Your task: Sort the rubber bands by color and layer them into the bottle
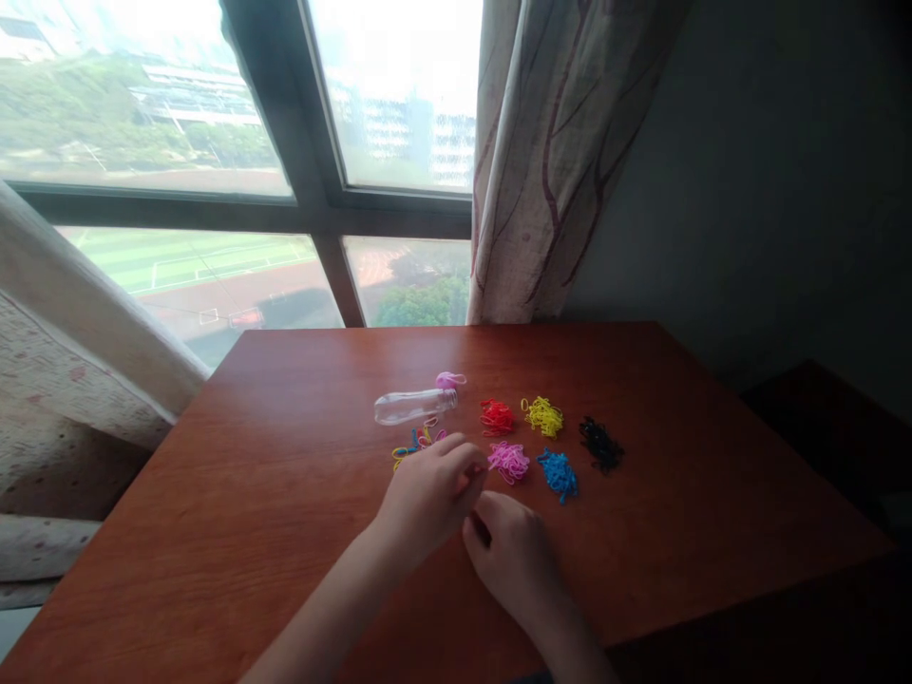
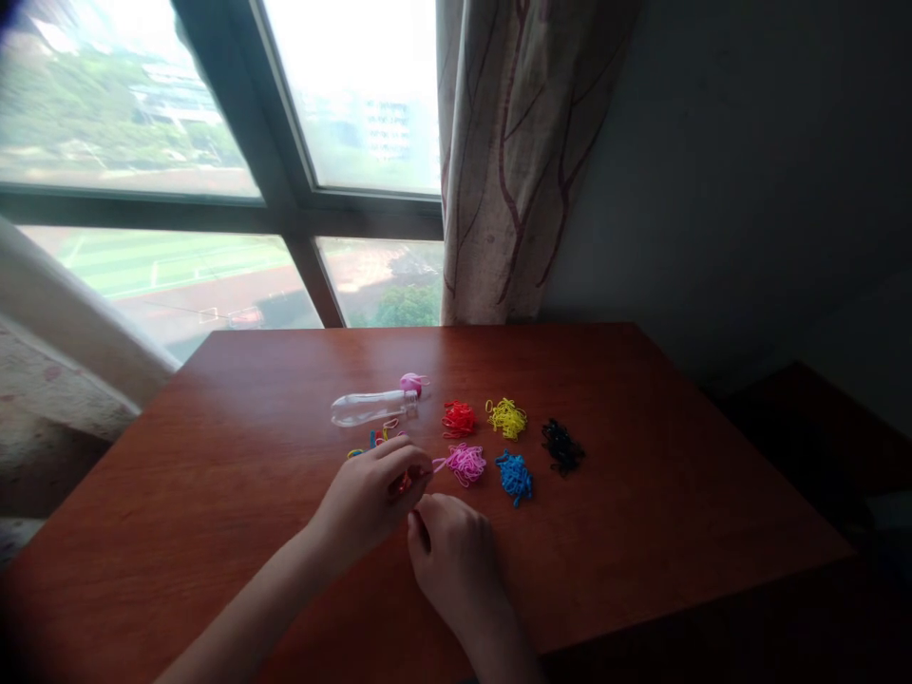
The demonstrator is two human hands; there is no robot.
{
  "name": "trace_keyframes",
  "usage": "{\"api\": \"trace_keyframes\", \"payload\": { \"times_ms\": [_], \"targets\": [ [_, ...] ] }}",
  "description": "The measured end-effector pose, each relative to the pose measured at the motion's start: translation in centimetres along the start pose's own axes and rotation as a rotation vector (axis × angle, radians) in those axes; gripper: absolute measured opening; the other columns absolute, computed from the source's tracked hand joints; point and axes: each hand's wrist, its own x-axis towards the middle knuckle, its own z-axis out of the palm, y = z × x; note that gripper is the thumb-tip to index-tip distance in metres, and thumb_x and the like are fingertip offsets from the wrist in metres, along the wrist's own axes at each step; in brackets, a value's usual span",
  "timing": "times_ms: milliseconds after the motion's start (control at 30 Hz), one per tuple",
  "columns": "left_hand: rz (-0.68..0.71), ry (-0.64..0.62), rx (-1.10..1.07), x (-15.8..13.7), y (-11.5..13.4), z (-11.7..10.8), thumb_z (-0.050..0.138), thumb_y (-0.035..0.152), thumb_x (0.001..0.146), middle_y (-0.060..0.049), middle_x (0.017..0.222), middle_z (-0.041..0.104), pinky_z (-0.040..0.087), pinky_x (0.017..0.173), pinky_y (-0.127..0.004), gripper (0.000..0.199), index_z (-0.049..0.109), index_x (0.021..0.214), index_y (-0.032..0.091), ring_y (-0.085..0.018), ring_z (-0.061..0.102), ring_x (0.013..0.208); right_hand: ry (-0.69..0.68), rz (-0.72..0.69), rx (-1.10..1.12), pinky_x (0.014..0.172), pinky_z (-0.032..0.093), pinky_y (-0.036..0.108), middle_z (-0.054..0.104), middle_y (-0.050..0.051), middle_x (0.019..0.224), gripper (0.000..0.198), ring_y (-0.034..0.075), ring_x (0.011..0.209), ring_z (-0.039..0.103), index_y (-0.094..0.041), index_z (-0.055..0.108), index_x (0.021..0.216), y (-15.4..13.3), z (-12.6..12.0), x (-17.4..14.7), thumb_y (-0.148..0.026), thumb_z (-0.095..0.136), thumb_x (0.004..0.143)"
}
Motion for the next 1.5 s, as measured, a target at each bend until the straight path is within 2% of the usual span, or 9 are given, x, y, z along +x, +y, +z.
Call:
{"api": "trace_keyframes", "payload": {
  "times_ms": [133,300,433,600,700,867,1100,1500],
  "targets": [
    [0.014,-0.143,0.145,3.3,0.7,1.3,0.052,0.022,0.088,-0.002,0.094,0.07,0.044,0.063,-0.024,0.013,0.065,0.088,0.022,-0.017,0.066,0.078,0.006,0.001,-0.033,0.059,0.027,0.026,0.065,-0.001,0.072,0.013,0.015,0.067,0.06,-0.021,0.056,0.075,0.3,0.3,0.0,-0.012,0.053,0.083],
    [0.022,-0.188,0.163,3.9,0.2,1.5,0.055,0.022,0.086,-0.003,0.095,0.071,0.044,0.061,-0.025,0.012,0.067,0.09,0.022,-0.019,0.067,0.077,0.021,-0.017,-0.015,0.06,0.029,0.026,0.066,0.001,0.074,0.015,0.015,0.069,0.061,-0.021,0.059,0.076,0.3,0.3,0.1,-0.013,0.051,0.086],
    [-0.032,-0.091,0.098,2.3,-1.2,-0.2,0.05,0.023,0.09,-0.003,0.093,0.069,0.045,0.067,-0.025,0.016,0.066,0.095,0.022,-0.018,0.065,0.082,0.01,-0.038,0.063,0.065,0.034,0.024,0.068,0.001,0.078,0.016,0.015,0.073,0.062,-0.022,0.062,0.085,0.0,0.0,0.0,-0.013,0.049,0.089],
    [-0.09,0.026,-0.019,-1.9,-3.7,-2.1,0.051,0.025,0.092,-0.001,0.088,0.067,0.043,0.063,-0.022,0.015,0.064,0.096,0.021,-0.013,0.06,0.072,-0.003,-0.025,0.084,0.067,0.036,0.025,0.068,0.001,0.08,0.016,0.016,0.074,0.062,-0.022,0.063,0.087,-0.4,-0.3,-0.1,-0.013,0.049,0.089],
    [-0.137,0.055,-0.052,-4.7,-4.8,-2.2,0.05,0.027,0.093,0.001,0.079,0.064,0.041,0.059,-0.022,0.015,0.064,0.096,0.021,-0.011,0.054,0.061,-0.009,-0.014,0.083,0.067,0.035,0.025,0.067,0.0,0.081,0.015,0.016,0.074,0.061,-0.023,0.062,0.088,-0.3,-0.2,-0.1,-0.013,0.05,0.089],
    [-0.188,0.086,-0.115,-7.5,-5.7,-1.5,0.05,0.027,0.093,0.0,0.081,0.066,0.046,0.065,-0.022,0.016,0.064,0.097,0.021,-0.012,0.059,0.068,-0.037,-0.005,0.063,0.066,0.034,0.026,0.065,-0.001,0.079,0.013,0.015,0.072,0.058,-0.023,0.061,0.087,-0.6,-0.4,0.0,-0.014,0.052,0.088],
    [-0.21,0.079,-0.067,-8.1,-5.9,-0.9,0.048,0.027,0.094,0.0,0.084,0.067,0.047,0.068,-0.023,0.018,0.063,0.101,0.022,-0.014,0.063,0.072,-0.065,-0.018,0.08,0.067,0.033,0.026,0.064,-0.003,0.077,0.012,0.015,0.072,0.057,-0.025,0.063,0.093,-2.0,0.1,0.3,-0.017,0.059,0.086],
    [-0.215,0.007,0.046,-8.1,-5.4,-1.0,0.043,0.028,0.095,-0.001,0.091,0.068,0.048,0.068,-0.024,0.02,0.063,0.098,0.024,-0.016,0.066,0.079,-0.007,-0.056,0.077,0.065,0.035,0.024,0.066,-0.002,0.075,0.012,0.014,0.069,0.059,-0.023,0.063,0.083,-1.6,0.5,0.2,-0.014,0.055,0.085]
  ]
}}
